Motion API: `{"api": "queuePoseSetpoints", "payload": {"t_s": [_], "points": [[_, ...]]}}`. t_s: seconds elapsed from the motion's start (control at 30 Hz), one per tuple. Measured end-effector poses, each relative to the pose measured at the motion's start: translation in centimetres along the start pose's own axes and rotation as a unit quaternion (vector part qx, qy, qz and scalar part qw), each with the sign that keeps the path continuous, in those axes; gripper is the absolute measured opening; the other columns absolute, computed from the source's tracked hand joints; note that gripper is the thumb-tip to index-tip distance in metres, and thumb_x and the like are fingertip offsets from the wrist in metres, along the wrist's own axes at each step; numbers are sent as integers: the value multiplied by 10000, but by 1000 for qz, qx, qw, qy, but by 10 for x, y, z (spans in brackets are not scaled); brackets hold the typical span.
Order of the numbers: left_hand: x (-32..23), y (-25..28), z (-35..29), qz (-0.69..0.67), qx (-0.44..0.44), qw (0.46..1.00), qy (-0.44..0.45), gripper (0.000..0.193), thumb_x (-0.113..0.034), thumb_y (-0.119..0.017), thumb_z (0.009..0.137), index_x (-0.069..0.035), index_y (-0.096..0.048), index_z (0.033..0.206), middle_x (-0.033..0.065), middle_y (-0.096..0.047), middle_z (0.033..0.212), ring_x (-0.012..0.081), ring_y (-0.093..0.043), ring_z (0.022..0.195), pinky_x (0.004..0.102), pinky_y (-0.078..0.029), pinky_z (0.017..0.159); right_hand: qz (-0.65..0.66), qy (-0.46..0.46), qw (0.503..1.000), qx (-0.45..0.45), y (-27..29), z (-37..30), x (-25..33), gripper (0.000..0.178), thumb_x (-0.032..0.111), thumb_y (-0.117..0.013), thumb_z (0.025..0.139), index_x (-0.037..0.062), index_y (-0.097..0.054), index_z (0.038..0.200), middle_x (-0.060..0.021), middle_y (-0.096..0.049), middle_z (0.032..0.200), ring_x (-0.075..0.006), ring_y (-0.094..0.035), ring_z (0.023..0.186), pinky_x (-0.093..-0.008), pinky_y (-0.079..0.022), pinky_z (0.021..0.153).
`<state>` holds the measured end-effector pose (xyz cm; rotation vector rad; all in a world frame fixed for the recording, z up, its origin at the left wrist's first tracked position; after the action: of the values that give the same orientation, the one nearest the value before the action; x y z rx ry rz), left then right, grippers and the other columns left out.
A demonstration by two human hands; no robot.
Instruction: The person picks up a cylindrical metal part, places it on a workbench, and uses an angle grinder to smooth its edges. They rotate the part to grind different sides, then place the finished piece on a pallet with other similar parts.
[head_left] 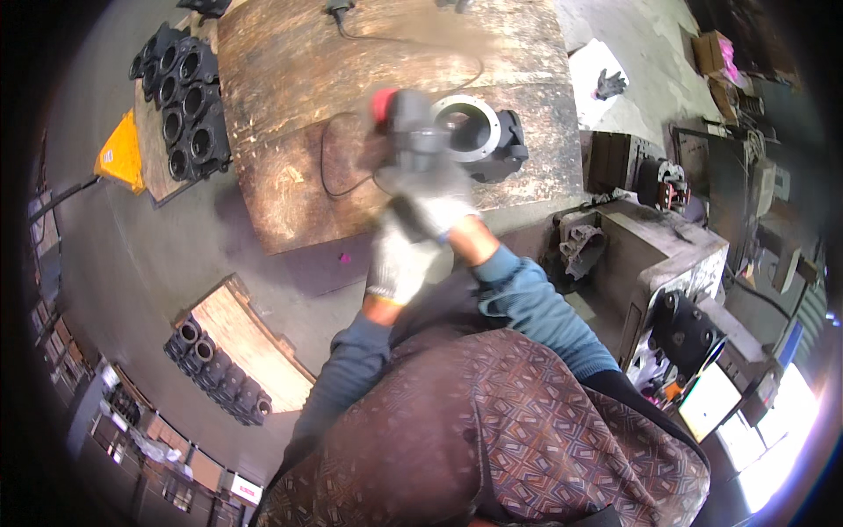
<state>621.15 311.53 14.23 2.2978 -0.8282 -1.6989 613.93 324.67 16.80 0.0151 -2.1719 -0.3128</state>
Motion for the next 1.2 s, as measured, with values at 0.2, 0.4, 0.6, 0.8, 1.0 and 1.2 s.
{"api": "queuePoseSetpoints", "payload": {"t_s": [0.2, 0.4, 0.6, 0.8, 1.0, 1.2], "points": [[34, 98, -23, -62, -114, 989, 69, 683, -221, -825, 867, 9, -473, 1406, 157, -700, 1129, 270, -698, 994, 390, -571, 866, 136, 31, 968, 208, -107, 0, 6, 574, 315, -811, 759, -19, -633, 1191, -200, -719, 1064, -310, -702, 1007, -391, -531, 919], [125, 148, -15, -240, -71, 957, 145, 368, -89, -753, 908, -25, -551, 1209, 77, -682, 911, 144, -659, 707, 302, -528, 572, 77, -17, 962, 263, -201, 5, -12, 627, 353, -823, 770, -16, -614, 1232, -200, -694, 1145, -307, -675, 1050, -387, -513, 936], [279, 194, 52, -63, -205, 961, 172, 427, -216, -848, 825, 18, -644, 1118, 116, -706, 945, 225, -660, 802, 412, -545, 755, -71, 59, 995, 25, -153, -9, -37, 681, 462, -736, 927, -14, -575, 1387, -225, -693, 1276, -308, -700, 1129, -392, -542, 978], [387, 185, 102, -27, -233, 951, 200, 561, -269, -876, 780, 40, -611, 1166, 160, -720, 999, 290, -682, 856, 418, -544, 821, -152, 7, 971, -186, -21, 50, -68, 574, 463, -652, 964, 35, -639, 1346, -226, -699, 1269, -354, -659, 1211, -424, -470, 1053], [422, 159, 100, -43, -239, 946, 214, 614, -310, -861, 806, 45, -603, 1235, 198, -727, 1049, 327, -703, 896, 429, -544, 828, -266, -172, 948, -16, -6, 148, -102, 683, 621, -478, 996, 27, -713, 1235, -246, -740, 1127, -409, -671, 1125, -445, -483, 992], [414, 158, 101, 112, -161, 928, 318, 775, -512, -812, 802, 36, -577, 1298, 270, -717, 1130, 428, -703, 1035, 473, -537, 929, -220, -155, 963, 31, -18, 175, -96, 643, 522, -486, 1049, -65, -654, 1252, -194, -714, 1178, -305, -658, 1069, -388, -473, 962]]}}
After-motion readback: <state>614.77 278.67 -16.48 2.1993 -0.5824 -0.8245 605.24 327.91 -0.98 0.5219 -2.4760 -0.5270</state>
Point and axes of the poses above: each hand's wrist, its own z-axis towards the middle knuckle, its own y-axis out of the back of the hand, x = y × z, the point moved 5 cm from there along z, towards the middle knuckle
